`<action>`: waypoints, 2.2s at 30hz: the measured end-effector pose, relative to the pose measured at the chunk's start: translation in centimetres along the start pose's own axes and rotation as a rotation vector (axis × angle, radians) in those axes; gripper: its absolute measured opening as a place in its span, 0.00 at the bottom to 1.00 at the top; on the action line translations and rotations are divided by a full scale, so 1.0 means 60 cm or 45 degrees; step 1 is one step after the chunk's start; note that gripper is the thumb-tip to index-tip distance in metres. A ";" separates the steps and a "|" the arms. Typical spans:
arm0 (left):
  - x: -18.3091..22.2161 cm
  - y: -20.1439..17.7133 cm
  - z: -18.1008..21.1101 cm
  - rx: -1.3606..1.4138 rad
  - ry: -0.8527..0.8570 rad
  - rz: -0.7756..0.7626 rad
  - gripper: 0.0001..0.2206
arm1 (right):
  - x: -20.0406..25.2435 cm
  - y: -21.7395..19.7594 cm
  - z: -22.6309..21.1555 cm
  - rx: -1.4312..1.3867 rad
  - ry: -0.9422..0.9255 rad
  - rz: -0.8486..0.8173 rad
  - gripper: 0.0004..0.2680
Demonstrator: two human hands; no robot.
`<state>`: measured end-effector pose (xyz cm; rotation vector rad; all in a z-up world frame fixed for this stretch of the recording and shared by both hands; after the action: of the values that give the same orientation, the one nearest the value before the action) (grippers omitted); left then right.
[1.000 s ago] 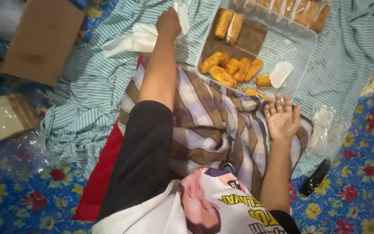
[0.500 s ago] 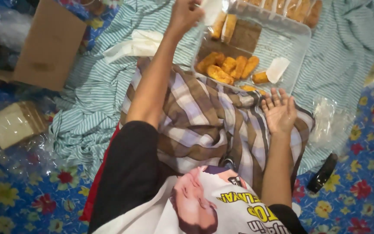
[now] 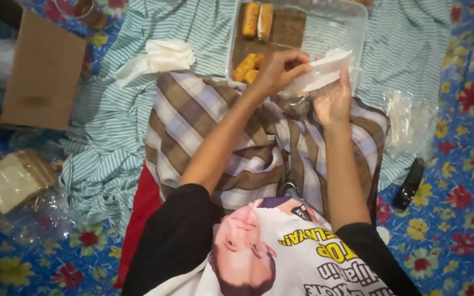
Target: Wrapping individual rectangular food items in plastic sheets.
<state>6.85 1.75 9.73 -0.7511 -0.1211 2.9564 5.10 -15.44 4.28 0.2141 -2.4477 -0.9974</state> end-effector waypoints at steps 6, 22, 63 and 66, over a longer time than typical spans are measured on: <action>0.021 -0.033 0.005 0.182 0.032 0.235 0.12 | -0.017 -0.018 -0.027 -0.243 -0.100 0.004 0.21; 0.049 0.011 -0.073 0.091 0.171 0.272 0.10 | -0.011 -0.026 -0.041 -0.269 -0.293 0.141 0.21; 0.072 0.000 -0.137 -0.082 -0.314 0.361 0.03 | 0.022 -0.155 -0.015 0.039 -0.277 0.491 0.06; 0.070 -0.001 -0.131 0.074 -0.181 0.381 0.05 | 0.024 -0.144 -0.034 0.088 -0.354 0.474 0.05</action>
<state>6.93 2.70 0.83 -0.5980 0.0747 3.2793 4.49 -23.36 0.11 -0.3707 -2.6358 -0.8211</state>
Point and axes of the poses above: each hand's wrist, its own x-axis away from the middle knuckle, its own y-axis out of the palm, z = x × y, the point moved 10 cm from there along -x, towards the middle knuckle, and after that the axes turned 14 degrees about y, right-handed, at the moved point
